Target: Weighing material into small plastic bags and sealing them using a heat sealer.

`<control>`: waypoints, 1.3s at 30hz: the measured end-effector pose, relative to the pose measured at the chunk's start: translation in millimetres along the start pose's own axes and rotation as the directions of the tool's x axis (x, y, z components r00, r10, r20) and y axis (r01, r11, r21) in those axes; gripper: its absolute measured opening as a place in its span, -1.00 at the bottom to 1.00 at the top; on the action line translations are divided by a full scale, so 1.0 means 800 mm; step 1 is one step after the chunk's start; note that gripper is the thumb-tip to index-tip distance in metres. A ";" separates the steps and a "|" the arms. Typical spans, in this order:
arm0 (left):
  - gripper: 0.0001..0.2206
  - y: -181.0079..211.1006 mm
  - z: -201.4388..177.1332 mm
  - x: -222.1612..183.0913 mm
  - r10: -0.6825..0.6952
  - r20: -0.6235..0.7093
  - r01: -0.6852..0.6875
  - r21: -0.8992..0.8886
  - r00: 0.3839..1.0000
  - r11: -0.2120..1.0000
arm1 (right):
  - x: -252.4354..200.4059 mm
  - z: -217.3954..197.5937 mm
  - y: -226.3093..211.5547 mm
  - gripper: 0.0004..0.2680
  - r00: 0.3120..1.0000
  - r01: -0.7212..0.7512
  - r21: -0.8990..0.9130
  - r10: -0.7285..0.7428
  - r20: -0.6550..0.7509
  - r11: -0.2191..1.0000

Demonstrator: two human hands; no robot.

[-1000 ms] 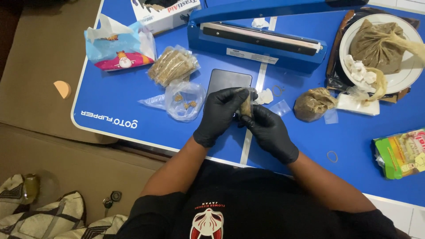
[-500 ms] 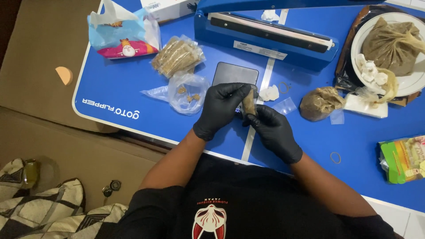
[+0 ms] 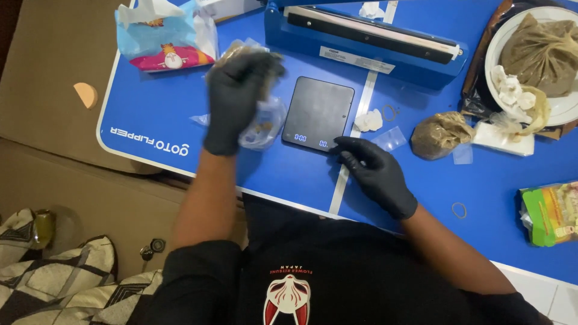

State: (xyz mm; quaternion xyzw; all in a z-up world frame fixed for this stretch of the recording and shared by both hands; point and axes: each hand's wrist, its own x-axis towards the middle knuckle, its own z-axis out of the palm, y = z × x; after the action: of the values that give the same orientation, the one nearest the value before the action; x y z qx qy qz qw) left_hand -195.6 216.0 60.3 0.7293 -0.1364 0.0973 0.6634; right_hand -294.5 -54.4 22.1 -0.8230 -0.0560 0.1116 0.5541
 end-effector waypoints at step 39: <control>-0.76 -0.039 0.135 -0.051 -0.047 0.595 -0.338 0.519 0.803 0.785 | 0.032 -0.008 -0.004 -0.89 0.945 0.052 0.357 0.069 -0.319 0.933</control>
State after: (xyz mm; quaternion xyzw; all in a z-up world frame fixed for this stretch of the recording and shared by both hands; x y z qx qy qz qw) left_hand -227.9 114.0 7.2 0.8816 -0.3517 -0.0370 0.3125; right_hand -267.8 -53.4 24.0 -0.7144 0.0614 -0.0155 0.6968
